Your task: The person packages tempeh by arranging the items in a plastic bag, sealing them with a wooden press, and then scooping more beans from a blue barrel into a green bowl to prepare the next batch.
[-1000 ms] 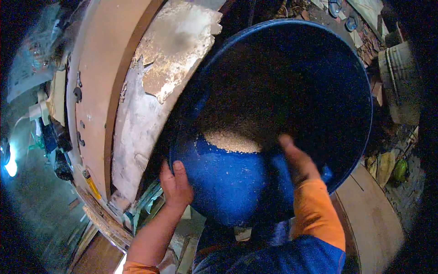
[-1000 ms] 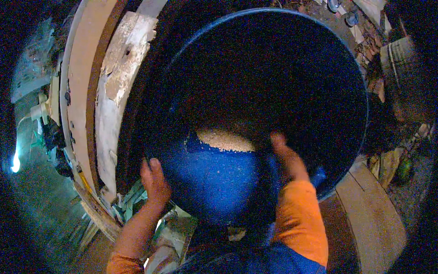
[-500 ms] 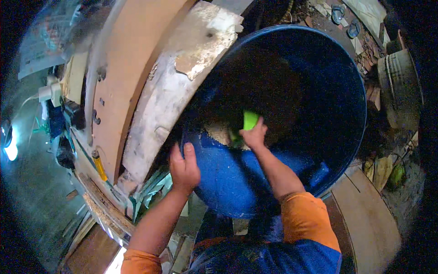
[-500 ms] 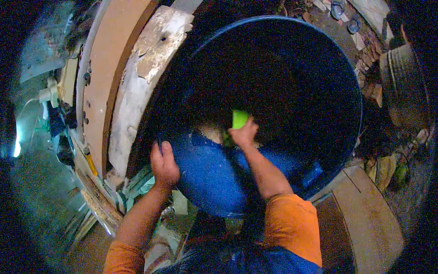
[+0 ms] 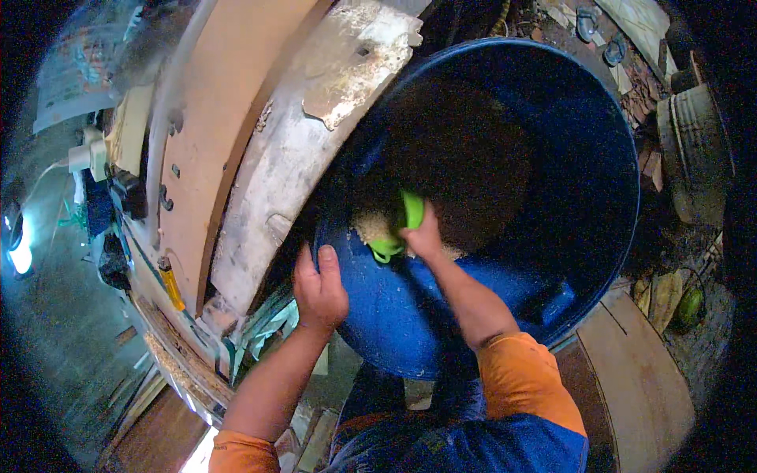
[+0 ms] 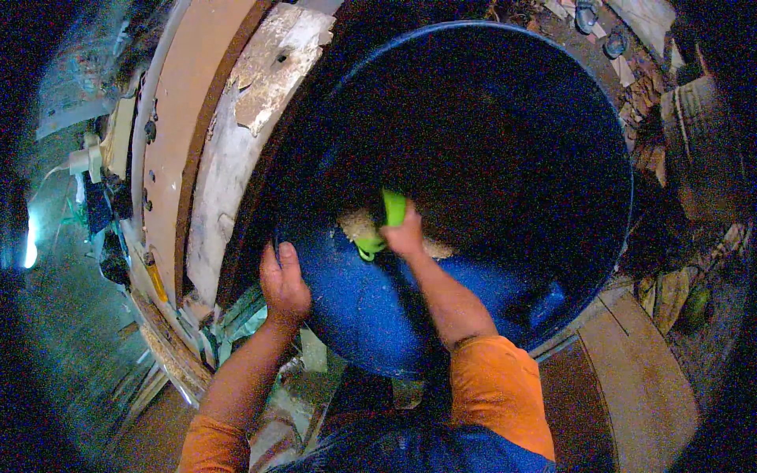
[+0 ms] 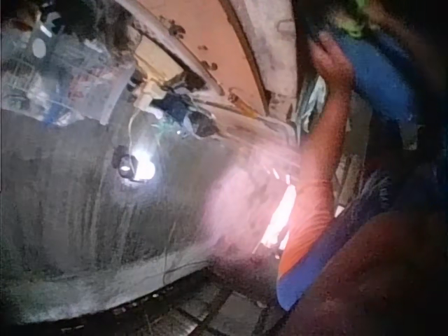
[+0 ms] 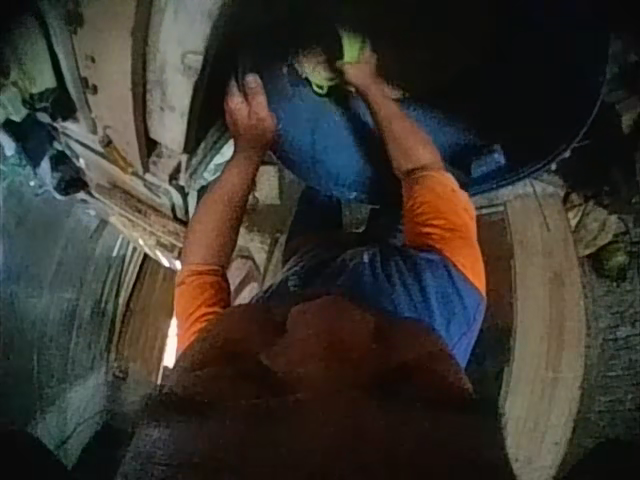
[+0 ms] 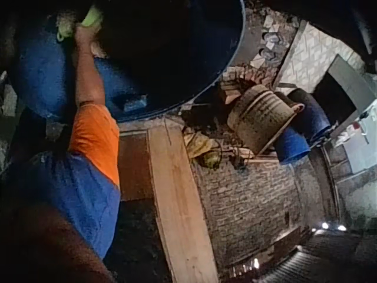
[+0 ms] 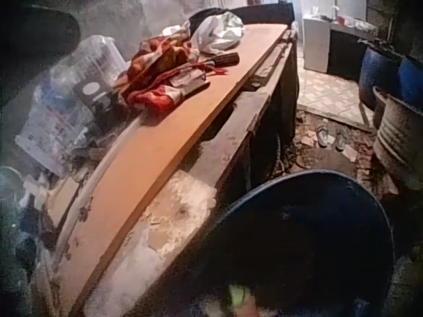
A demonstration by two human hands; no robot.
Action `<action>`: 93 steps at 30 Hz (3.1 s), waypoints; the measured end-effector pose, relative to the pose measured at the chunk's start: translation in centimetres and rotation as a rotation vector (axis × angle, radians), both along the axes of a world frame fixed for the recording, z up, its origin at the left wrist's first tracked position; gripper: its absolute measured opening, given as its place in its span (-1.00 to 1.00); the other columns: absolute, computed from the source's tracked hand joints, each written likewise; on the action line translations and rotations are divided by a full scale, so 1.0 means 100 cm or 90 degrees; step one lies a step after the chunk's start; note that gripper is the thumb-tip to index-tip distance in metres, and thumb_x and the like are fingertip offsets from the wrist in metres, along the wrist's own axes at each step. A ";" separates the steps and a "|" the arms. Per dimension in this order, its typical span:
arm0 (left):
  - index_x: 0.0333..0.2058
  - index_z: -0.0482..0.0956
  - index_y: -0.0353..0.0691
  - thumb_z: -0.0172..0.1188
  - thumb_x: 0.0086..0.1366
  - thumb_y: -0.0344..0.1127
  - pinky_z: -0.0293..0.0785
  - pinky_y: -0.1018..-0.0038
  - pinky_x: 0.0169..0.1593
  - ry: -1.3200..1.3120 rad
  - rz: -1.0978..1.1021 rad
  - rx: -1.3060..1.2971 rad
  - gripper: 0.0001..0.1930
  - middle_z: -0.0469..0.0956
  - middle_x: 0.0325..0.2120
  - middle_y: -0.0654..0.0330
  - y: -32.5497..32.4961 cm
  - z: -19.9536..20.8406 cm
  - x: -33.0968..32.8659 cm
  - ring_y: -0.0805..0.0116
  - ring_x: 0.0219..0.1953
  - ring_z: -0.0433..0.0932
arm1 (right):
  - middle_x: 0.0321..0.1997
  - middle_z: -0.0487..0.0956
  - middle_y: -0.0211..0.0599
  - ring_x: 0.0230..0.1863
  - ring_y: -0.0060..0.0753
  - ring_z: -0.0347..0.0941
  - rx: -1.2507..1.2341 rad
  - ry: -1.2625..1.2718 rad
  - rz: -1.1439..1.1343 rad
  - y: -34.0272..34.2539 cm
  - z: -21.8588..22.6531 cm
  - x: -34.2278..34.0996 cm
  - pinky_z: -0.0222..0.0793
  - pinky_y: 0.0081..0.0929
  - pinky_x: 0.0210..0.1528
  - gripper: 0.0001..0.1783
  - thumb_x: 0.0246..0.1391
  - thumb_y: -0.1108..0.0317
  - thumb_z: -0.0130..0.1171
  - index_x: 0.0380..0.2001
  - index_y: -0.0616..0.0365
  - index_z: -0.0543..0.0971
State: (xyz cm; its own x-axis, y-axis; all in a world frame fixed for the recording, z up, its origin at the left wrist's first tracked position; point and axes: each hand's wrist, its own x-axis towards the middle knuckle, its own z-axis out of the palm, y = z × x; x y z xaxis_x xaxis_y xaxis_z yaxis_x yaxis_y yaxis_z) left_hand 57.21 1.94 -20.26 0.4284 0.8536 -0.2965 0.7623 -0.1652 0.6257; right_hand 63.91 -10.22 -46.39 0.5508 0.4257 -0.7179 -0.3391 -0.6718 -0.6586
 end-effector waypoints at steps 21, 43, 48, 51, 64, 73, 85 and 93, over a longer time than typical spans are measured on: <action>0.00 0.41 -0.52 -0.07 0.41 -0.12 0.35 0.08 0.05 0.064 -0.004 0.023 -0.52 0.49 -0.13 -0.33 -0.004 -0.002 0.000 -0.30 -0.07 0.46 | -0.04 0.48 0.37 0.02 0.27 0.44 -0.164 -0.252 -0.033 0.059 -0.015 0.001 0.36 -0.05 0.11 -0.26 -0.18 0.16 0.29 0.03 0.45 0.39; 0.02 0.41 -0.51 -0.11 0.42 -0.05 0.30 0.08 0.11 0.023 -0.011 -0.038 -0.47 0.46 -0.07 -0.35 -0.001 0.006 0.006 -0.29 -0.01 0.43 | 0.15 0.27 0.23 0.16 0.29 0.23 0.016 -0.195 0.114 -0.026 0.008 -0.015 0.24 -0.04 0.23 0.01 -0.25 0.43 0.26 0.36 -0.11 0.12; 0.08 0.37 -0.53 -0.17 0.43 0.01 0.27 0.10 0.17 0.067 -0.035 0.071 -0.40 0.42 0.01 -0.34 -0.003 -0.018 -0.011 -0.29 0.04 0.40 | 0.16 0.33 0.13 0.19 0.13 0.29 0.067 -0.149 0.153 -0.034 0.052 0.011 0.22 -0.22 0.28 -0.01 -0.21 0.46 0.21 0.37 -0.15 0.12; 0.10 0.34 -0.54 -0.16 0.42 0.03 0.25 0.12 0.20 0.095 -0.025 0.064 -0.37 0.39 0.04 -0.36 -0.003 -0.017 -0.011 -0.31 0.05 0.39 | 0.19 0.38 0.02 0.19 0.01 0.34 0.091 0.002 0.138 -0.047 0.093 0.035 0.23 -0.26 0.28 -0.02 -0.22 0.52 0.16 0.37 -0.12 0.14; 0.15 0.33 -0.45 -0.24 0.41 0.17 0.22 0.14 0.23 0.036 -0.036 0.077 -0.29 0.38 0.09 -0.30 0.001 -0.035 -0.008 -0.22 0.14 0.35 | 0.14 0.42 -0.18 0.13 -0.17 0.35 0.201 0.195 -0.232 -0.155 0.241 0.024 0.35 -0.35 0.14 0.01 -0.30 0.66 0.06 0.36 0.01 0.10; 0.40 -0.24 -0.16 0.09 0.32 0.05 -0.21 0.10 0.41 -0.196 -0.225 0.028 -0.11 -0.18 0.38 -0.19 -0.108 0.059 -0.053 -0.12 0.41 -0.15 | 0.18 0.30 -0.16 0.05 0.02 0.41 0.247 0.074 -0.427 -0.231 0.329 0.025 0.60 0.03 -0.26 -0.09 -0.11 0.51 0.03 0.32 -0.27 -0.04; 0.12 0.36 -0.30 0.06 0.25 -0.14 0.29 0.25 0.22 -0.643 0.189 -0.700 -0.48 0.47 0.03 0.00 -0.198 0.120 -0.028 0.13 0.07 0.46 | 0.18 0.24 -0.09 0.11 -0.12 0.31 0.368 -0.096 -0.189 -0.199 0.398 0.005 0.50 -0.32 -0.10 0.06 -0.09 0.31 0.35 0.37 -0.07 -0.10; -0.01 0.46 -0.35 0.07 0.19 -0.28 0.51 0.26 0.05 -0.467 0.028 -0.510 -0.59 0.58 -0.15 0.02 -0.140 0.121 -0.043 0.13 -0.13 0.59 | -0.09 0.52 -0.13 -0.14 -0.31 0.47 0.332 -0.288 -0.074 -0.190 0.444 0.118 0.41 -0.41 -0.05 -0.44 0.21 0.20 0.09 0.25 0.04 0.29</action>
State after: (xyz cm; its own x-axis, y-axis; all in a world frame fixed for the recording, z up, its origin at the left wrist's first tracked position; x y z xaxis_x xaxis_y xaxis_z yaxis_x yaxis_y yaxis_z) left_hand 52.89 -12.06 -8.13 0.7023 0.5444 -0.4587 0.1544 0.5125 0.8447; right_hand 75.72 -29.26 -2.03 0.8102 0.5727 -0.1250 -0.0059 -0.2051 -0.9787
